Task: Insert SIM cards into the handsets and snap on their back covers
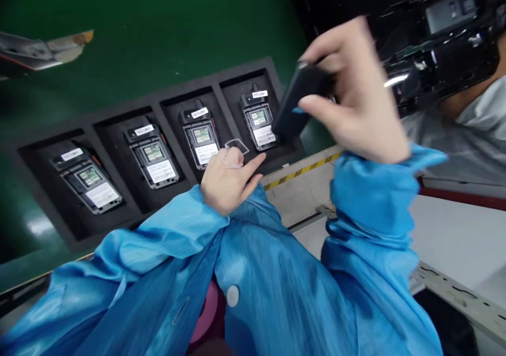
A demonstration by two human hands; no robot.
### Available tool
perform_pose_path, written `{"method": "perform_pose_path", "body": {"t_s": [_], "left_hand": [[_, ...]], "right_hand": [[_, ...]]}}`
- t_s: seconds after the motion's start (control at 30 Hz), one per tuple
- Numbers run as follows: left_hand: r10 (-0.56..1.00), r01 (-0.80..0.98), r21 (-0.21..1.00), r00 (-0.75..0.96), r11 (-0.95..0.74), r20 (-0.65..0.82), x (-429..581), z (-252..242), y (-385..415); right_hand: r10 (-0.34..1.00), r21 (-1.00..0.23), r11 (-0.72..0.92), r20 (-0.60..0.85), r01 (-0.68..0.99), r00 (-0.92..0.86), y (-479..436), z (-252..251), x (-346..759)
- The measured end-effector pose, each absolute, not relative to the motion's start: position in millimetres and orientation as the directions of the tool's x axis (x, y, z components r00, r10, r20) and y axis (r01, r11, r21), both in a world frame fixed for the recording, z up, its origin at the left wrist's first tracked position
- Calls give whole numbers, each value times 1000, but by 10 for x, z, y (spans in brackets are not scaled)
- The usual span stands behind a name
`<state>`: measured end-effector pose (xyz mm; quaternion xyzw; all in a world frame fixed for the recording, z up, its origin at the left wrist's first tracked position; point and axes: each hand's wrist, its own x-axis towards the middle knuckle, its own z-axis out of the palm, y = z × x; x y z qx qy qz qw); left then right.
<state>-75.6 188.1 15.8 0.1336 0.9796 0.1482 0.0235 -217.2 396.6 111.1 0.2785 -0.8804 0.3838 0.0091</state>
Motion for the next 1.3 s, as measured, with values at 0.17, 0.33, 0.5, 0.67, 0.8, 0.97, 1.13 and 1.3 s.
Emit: {"method": "perform_pose_path", "body": {"t_s": [0.17, 0.33, 0.5, 0.67, 0.8, 0.97, 1.13, 1.3], "left_hand": [[229, 222, 270, -973, 937, 4, -758, 110, 1893], [214, 204, 282, -977, 938, -3, -737, 67, 1889], [221, 211, 283, -975, 936, -4, -726, 53, 1886], [224, 217, 283, -975, 934, 7, -723, 54, 1885], [223, 216, 292, -975, 932, 8, -722, 50, 1883], [224, 214, 296, -975, 931, 0, -727, 43, 1879], [225, 223, 279, -974, 934, 25, -727, 40, 1881], [211, 204, 293, -977, 934, 8, -730, 40, 1905]], "right_hand": [[-729, -719, 422, 93, -552, -678, 3539, 633, -2322], [-776, -748, 435, -29, -502, -630, 3494, 434, -2465], [-767, -648, 501, -25, -574, -641, 3490, 394, -2451], [-764, -531, 535, 26, -657, -644, 3497, 365, -2440], [-752, -496, 556, 42, -667, -658, 3487, 334, -2449], [-755, -383, 590, 51, -711, -654, 3448, 244, -2380], [-665, -245, 688, 162, -683, -729, 3450, 87, -2180], [-619, -135, 753, 186, -644, -763, 3437, 30, -2045]]}}
